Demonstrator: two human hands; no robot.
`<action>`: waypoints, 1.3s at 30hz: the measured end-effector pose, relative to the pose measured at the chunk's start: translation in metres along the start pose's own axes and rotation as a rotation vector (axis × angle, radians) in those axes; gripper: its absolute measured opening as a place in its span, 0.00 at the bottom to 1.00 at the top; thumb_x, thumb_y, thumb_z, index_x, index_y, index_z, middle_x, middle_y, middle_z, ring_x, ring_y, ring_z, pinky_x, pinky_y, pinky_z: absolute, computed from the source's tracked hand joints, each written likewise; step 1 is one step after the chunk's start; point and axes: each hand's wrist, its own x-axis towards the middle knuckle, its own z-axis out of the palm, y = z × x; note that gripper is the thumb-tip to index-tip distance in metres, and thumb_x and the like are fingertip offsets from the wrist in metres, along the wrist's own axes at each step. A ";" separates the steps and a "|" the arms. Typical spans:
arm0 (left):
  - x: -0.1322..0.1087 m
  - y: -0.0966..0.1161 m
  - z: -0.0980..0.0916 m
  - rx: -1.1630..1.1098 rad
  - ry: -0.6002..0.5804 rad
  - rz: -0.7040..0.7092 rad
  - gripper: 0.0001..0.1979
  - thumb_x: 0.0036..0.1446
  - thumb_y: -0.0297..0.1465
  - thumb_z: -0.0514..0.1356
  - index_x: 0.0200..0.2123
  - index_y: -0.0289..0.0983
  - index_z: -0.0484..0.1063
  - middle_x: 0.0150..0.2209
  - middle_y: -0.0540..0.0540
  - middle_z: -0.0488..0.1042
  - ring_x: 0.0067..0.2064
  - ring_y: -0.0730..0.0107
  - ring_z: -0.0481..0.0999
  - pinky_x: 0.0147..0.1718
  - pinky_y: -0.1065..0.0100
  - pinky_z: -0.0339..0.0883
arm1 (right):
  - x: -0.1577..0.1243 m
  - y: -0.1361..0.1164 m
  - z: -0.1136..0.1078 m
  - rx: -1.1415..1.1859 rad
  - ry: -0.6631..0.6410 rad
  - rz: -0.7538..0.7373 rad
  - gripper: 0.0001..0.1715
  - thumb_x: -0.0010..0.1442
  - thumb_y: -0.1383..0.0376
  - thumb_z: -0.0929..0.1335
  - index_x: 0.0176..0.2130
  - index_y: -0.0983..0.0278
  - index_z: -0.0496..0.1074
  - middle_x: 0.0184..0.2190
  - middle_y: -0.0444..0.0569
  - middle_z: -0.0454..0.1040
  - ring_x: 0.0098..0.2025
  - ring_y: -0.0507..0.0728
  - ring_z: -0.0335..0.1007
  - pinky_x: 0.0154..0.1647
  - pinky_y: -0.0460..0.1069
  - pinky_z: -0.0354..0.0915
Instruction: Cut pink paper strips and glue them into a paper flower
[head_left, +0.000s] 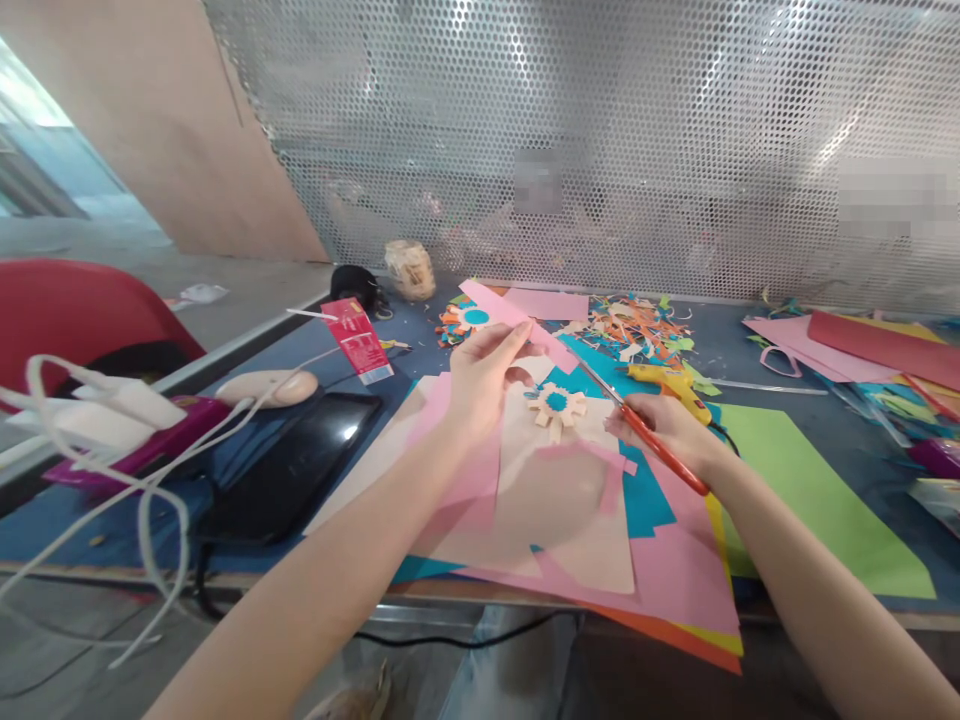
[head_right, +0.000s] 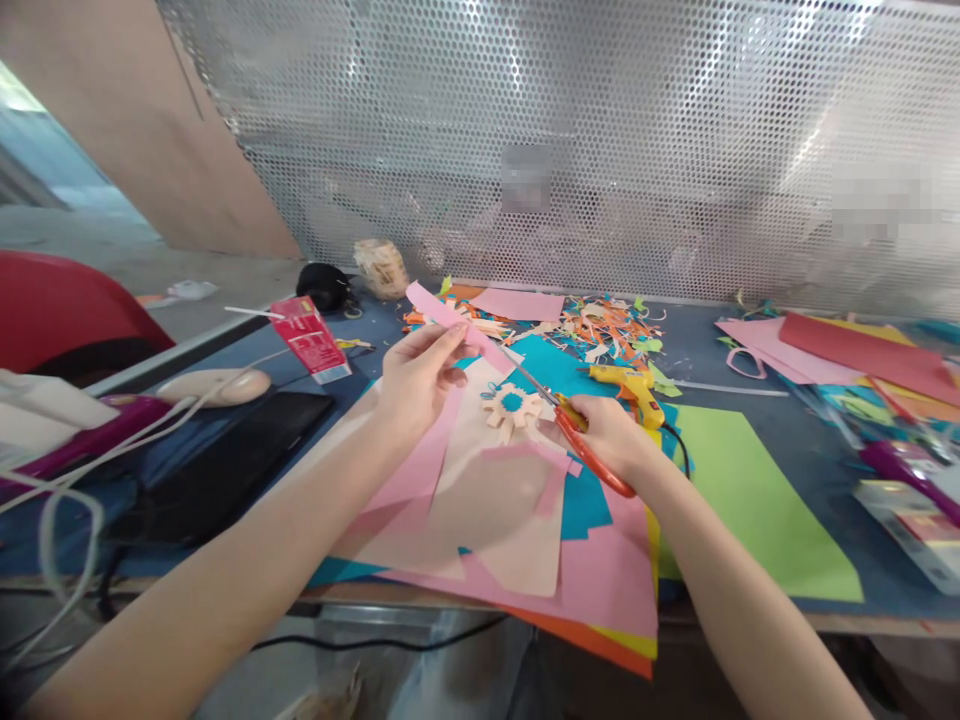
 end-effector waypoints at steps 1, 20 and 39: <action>0.000 0.000 0.000 0.007 0.003 0.001 0.12 0.36 0.35 0.68 0.24 0.35 0.72 0.23 0.50 0.73 0.27 0.70 0.77 0.12 0.78 0.59 | 0.000 0.000 0.000 -0.002 0.002 -0.007 0.23 0.49 0.47 0.65 0.21 0.64 0.60 0.19 0.41 0.59 0.22 0.50 0.54 0.21 0.46 0.52; 0.001 -0.001 -0.001 0.024 0.026 0.028 0.11 0.37 0.35 0.67 0.24 0.36 0.72 0.25 0.49 0.74 0.29 0.69 0.77 0.12 0.78 0.59 | -0.001 -0.002 -0.001 -0.031 -0.025 0.001 0.25 0.50 0.47 0.64 0.20 0.62 0.54 0.17 0.40 0.54 0.20 0.49 0.49 0.19 0.45 0.48; 0.001 -0.003 -0.003 0.019 0.006 0.032 0.10 0.38 0.34 0.68 0.24 0.35 0.73 0.24 0.50 0.73 0.27 0.71 0.77 0.12 0.79 0.59 | -0.001 -0.002 -0.002 -0.050 -0.035 0.021 0.28 0.50 0.44 0.63 0.19 0.63 0.52 0.18 0.39 0.50 0.21 0.48 0.46 0.20 0.45 0.46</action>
